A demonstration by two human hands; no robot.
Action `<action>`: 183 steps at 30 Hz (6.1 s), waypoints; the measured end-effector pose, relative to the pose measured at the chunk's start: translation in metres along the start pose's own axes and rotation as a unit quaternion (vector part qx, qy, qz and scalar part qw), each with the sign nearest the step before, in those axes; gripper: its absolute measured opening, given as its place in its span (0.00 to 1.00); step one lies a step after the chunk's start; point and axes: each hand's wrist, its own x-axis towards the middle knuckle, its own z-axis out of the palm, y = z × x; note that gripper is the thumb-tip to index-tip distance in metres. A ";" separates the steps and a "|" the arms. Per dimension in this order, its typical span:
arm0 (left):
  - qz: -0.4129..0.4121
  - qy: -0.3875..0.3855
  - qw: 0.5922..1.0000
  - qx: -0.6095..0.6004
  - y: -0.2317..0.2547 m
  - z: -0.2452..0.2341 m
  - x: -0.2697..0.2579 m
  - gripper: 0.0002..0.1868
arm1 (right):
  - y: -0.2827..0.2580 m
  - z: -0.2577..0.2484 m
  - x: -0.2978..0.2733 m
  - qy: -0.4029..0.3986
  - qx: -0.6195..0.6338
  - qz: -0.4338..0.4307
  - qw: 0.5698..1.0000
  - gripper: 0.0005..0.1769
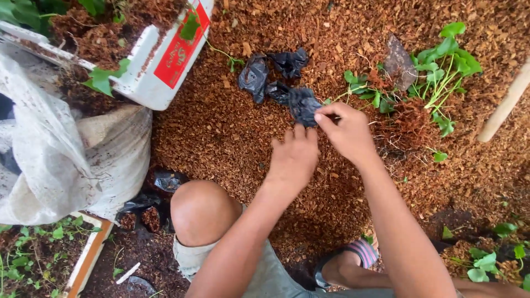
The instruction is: Transplanting small green seedlings into black plastic nursery bags filled with brown substrate
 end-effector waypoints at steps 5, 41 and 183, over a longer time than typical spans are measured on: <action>0.021 0.127 0.972 -0.199 0.004 0.000 0.009 0.25 | -0.002 -0.033 -0.062 0.086 0.200 0.107 0.970 0.08; -0.013 0.192 0.880 -0.434 0.012 0.002 -0.011 0.22 | -0.014 -0.039 -0.082 0.079 0.078 0.076 0.991 0.12; 0.053 -0.023 0.973 -0.224 -0.006 0.061 0.002 0.41 | -0.023 -0.037 -0.099 -0.138 -0.151 0.130 0.970 0.13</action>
